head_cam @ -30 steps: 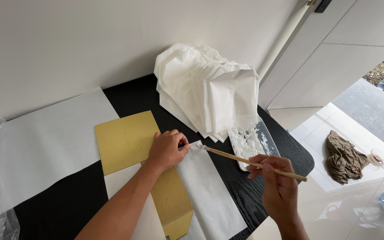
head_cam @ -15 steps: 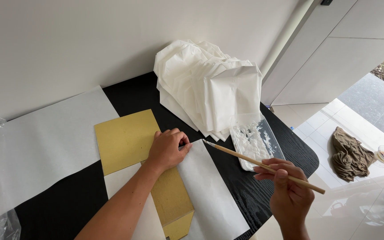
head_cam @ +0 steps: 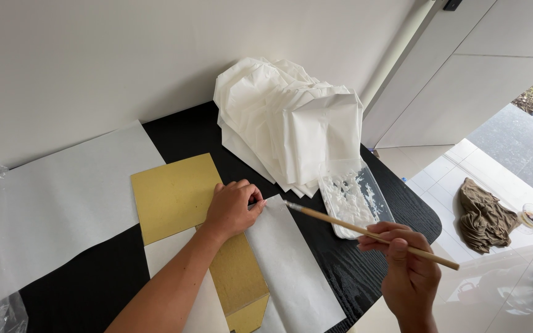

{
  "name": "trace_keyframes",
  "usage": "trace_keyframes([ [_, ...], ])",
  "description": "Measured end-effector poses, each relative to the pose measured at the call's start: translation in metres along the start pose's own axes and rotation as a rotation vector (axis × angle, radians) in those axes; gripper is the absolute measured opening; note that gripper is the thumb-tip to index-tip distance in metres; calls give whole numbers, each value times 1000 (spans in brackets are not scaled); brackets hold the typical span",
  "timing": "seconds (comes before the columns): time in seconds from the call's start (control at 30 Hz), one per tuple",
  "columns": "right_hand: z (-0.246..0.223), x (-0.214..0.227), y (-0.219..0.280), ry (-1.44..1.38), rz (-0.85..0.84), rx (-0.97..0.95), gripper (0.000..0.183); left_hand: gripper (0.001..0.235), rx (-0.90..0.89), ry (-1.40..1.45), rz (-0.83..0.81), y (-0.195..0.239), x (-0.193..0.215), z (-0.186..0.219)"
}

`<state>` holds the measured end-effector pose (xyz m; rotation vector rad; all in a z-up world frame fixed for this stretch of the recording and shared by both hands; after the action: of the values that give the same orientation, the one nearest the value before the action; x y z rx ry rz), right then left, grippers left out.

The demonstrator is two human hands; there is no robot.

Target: Manually assembling a paper bag by folding white paper around a gold cardboard template and applying glue with a brush.

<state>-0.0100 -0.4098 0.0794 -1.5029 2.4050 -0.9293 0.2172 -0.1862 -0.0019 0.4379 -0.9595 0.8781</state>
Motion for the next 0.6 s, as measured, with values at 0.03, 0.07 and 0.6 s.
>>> trace_keyframes([
  [0.03, -2, 2, 0, 2, 18, 5, 27, 18, 0, -4, -2, 0, -1, 0],
  [0.07, -2, 0, 0, 4, 18, 7, 27, 18, -1, -3, 0, 1, 1, 1],
  [0.6, -20, 5, 12, 63, -17, -12, 24, 24, -11, -3, -8, 1, -1, -1],
])
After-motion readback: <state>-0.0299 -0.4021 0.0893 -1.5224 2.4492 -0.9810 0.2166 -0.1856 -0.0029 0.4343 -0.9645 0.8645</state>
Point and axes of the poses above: each hand's wrist, its own y-axis away from the middle knuckle, its own x-axis out of the back of the hand, z = x × y, the point moved 2 cm from there along -y, towards the middle knuckle, and after that the axes turned 6 degrees about -z, right-handed, at the moved point
